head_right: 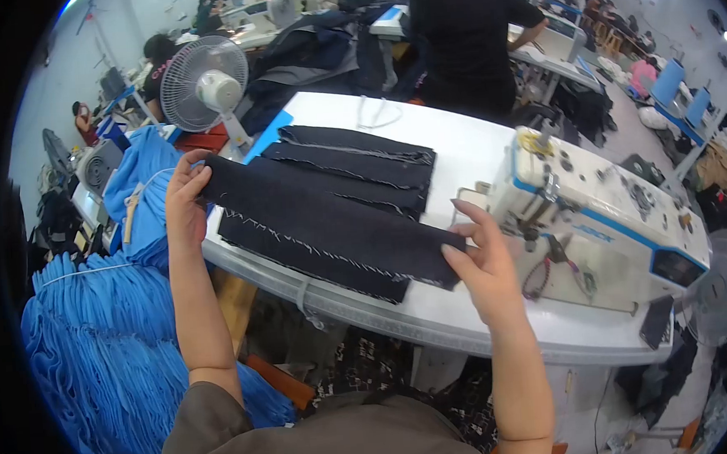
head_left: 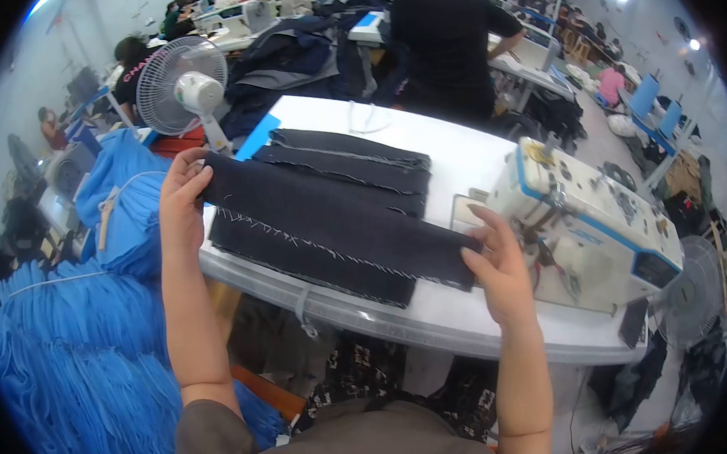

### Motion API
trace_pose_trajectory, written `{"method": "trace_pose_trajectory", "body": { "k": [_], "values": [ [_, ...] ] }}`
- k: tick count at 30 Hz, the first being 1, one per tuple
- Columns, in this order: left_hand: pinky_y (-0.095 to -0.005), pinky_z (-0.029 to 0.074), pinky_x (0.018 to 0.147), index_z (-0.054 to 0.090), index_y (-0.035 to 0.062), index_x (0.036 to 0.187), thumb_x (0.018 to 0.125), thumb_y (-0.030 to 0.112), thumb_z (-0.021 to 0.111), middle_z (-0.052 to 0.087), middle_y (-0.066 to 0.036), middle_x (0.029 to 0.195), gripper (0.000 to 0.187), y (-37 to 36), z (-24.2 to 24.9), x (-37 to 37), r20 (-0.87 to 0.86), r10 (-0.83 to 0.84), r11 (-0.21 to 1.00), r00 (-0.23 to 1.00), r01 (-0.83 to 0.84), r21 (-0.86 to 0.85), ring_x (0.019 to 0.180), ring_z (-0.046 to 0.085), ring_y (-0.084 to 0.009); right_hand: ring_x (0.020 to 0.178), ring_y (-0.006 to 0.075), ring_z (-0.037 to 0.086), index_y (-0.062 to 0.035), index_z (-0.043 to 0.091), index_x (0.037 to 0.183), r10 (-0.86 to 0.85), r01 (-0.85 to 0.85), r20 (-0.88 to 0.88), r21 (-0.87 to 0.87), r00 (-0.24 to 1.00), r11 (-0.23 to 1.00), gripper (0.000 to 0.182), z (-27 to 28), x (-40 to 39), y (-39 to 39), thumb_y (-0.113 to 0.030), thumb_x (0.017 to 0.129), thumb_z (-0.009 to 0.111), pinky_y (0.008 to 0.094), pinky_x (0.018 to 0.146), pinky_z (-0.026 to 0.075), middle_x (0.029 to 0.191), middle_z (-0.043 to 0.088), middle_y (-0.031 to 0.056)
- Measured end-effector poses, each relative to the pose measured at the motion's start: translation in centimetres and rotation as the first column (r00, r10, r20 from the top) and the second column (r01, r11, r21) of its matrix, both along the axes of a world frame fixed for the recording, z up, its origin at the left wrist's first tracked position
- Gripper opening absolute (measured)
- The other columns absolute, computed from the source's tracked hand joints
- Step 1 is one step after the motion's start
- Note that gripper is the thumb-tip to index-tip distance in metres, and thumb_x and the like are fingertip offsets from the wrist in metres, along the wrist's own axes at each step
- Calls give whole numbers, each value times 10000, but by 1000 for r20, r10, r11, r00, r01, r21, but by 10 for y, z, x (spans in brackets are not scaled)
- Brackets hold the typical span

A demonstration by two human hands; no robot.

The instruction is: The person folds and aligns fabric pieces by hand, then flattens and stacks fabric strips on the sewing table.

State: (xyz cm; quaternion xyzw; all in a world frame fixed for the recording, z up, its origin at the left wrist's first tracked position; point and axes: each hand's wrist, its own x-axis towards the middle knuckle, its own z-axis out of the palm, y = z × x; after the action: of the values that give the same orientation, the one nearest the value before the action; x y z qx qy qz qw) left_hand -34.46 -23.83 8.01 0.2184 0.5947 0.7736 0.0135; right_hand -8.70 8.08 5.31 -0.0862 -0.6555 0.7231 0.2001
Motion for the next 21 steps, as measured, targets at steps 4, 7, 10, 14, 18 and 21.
{"method": "trace_pose_trajectory", "body": {
  "k": [4, 7, 10, 14, 18, 21],
  "values": [
    [-248, 463, 752, 525, -4, 1117, 838, 21, 572, 645, -85, 905, 283, -18, -42, -41, -18, 112, 984, 994, -114, -138, 817, 620, -137, 684, 59, 545, -75, 425, 1343, -65, 59, 54, 101, 996, 993, 552, -29, -51, -15, 57, 827, 571, 188, 599, 443, 1152, 514, 81],
    [-243, 448, 703, 549, -1, 1088, 834, 22, 583, 620, -42, 805, 257, -17, -65, -48, 9, 194, 944, 981, -184, -272, 772, 591, -110, 637, 57, 486, -92, 477, 1307, -155, 107, 81, 420, 985, 901, 541, -46, -60, -20, 24, 796, 612, 191, 570, 411, 1124, 524, 91],
    [-258, 424, 660, 581, 27, 1035, 786, 48, 614, 533, -14, 685, 252, -16, -102, -62, -161, 303, 826, 939, -343, -447, 676, 540, -129, 632, 86, 473, -97, 507, 1277, -266, 183, 20, 673, 964, 717, 531, -59, -62, -25, -12, 772, 646, 231, 600, 412, 1104, 519, 86],
    [-299, 444, 693, 588, 36, 1020, 755, 75, 624, 555, -79, 814, 271, -16, -128, -72, -340, 330, 708, 881, -469, -528, 743, 557, -182, 668, 153, 483, -82, 526, 1250, -318, 249, -34, 702, 948, 667, 496, -78, -62, -25, -44, 776, 666, 292, 678, 452, 1123, 496, 96],
    [-349, 466, 822, 571, 22, 1111, 797, 133, 620, 555, -157, 1090, 336, -19, -123, -72, -163, 288, 832, 944, -331, -445, 991, 581, -261, 988, 226, 510, -78, 485, 1289, -368, 323, -80, 669, 927, 669, 488, -77, -57, -24, -118, 824, 628, 347, 888, 413, 1293, 416, 141],
    [-367, 448, 899, 536, 27, 1207, 843, 211, 612, 537, -185, 1187, 415, -21, -107, -63, -288, 306, 719, 907, -419, -555, 1091, 558, -315, 1315, 365, 314, -44, 423, 1337, -343, 329, -111, 655, 933, 681, 496, -69, -57, -30, -229, 896, 555, 440, 1083, 250, 1431, 274, 230]
  ]
}}
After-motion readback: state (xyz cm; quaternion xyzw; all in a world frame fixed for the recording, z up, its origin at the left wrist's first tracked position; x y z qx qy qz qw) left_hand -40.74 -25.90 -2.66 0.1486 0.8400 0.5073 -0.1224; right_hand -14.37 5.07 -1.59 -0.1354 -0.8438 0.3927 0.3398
